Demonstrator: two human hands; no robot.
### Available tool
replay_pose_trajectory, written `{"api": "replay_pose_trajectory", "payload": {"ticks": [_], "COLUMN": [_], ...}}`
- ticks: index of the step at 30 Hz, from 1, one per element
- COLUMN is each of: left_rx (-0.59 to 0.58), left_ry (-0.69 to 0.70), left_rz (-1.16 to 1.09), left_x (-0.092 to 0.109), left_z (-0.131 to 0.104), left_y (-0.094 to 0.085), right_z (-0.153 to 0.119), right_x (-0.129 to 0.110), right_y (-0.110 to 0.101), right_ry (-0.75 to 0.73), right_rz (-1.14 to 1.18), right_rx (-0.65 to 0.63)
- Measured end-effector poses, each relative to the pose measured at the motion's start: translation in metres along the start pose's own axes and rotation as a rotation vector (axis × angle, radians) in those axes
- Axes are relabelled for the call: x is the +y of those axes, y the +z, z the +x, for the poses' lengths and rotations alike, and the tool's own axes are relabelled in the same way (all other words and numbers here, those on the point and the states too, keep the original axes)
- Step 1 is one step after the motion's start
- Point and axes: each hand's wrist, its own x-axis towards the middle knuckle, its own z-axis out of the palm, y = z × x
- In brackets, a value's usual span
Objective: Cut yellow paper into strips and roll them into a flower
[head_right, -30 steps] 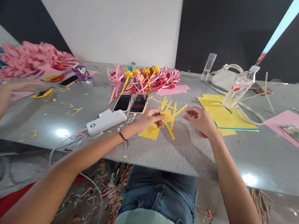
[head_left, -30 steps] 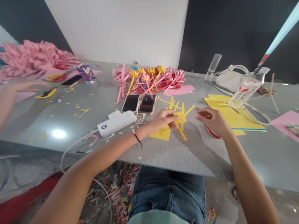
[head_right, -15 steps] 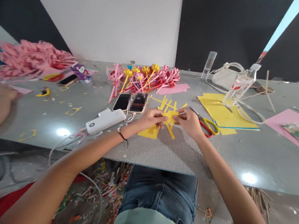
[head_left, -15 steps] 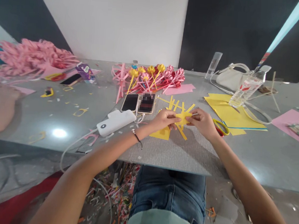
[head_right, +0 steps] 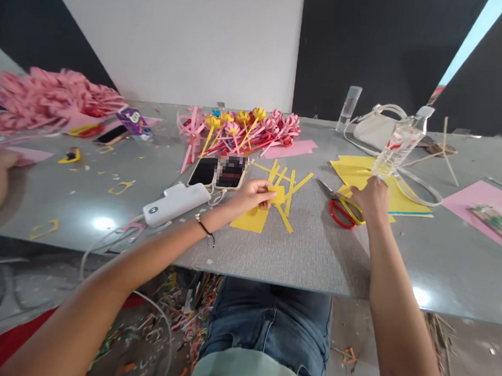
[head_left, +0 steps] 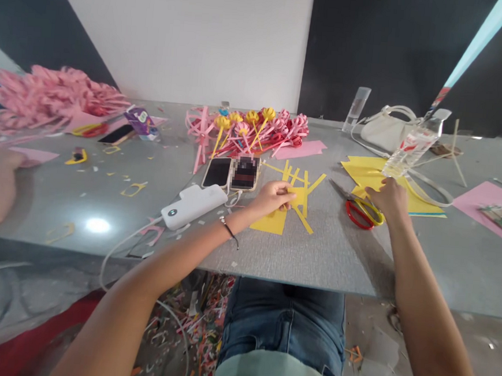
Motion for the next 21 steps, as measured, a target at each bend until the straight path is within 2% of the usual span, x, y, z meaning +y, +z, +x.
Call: {"api": "replay_pose_trajectory", "payload": {"ticks": [2,4,6,8,11,14,17,19,21], "left_rx": [0.027,0.05,0.062,0.07,0.08,0.097,0.098,0.1,0.124], "left_ry": [-0.05,-0.091,-0.116,-0.127,-0.128,-0.103,-0.049,-0.006,0.029], "left_rz": [-0.061,-0.129,-0.189,-0.227,-0.251,-0.283,-0.329,-0.334,-0.307], "left_x": [-0.001,-0.002,-0.004,-0.004,-0.002,0.0,0.0,0.0,0.004], "left_z": [0.001,0.003,0.005,0.006,0.007,0.007,0.009,0.01,0.009], "left_y": [-0.001,-0.001,-0.001,-0.001,-0.001,-0.002,-0.006,-0.009,-0.012], "right_z": [0.001,0.002,0.003,0.001,-0.005,-0.014,-0.023,-0.03,-0.04], "right_x": [0.002,0.003,0.002,-0.001,-0.013,-0.028,-0.046,-0.058,-0.073], "right_y": [-0.007,-0.013,-0.015,-0.013,-0.01,-0.006,0.001,0.008,0.016], "right_ry": [0.059,0.064,0.017,-0.048,-0.138,-0.19,-0.194,-0.18,-0.137], "right_rz": [-0.178,-0.301,-0.321,-0.317,-0.356,-0.376,-0.305,-0.118,0.259], "right_rx": [-0.063,-0.26,-0.468,-0.609,-0.699,-0.693,-0.543,-0.425,-0.391]}}
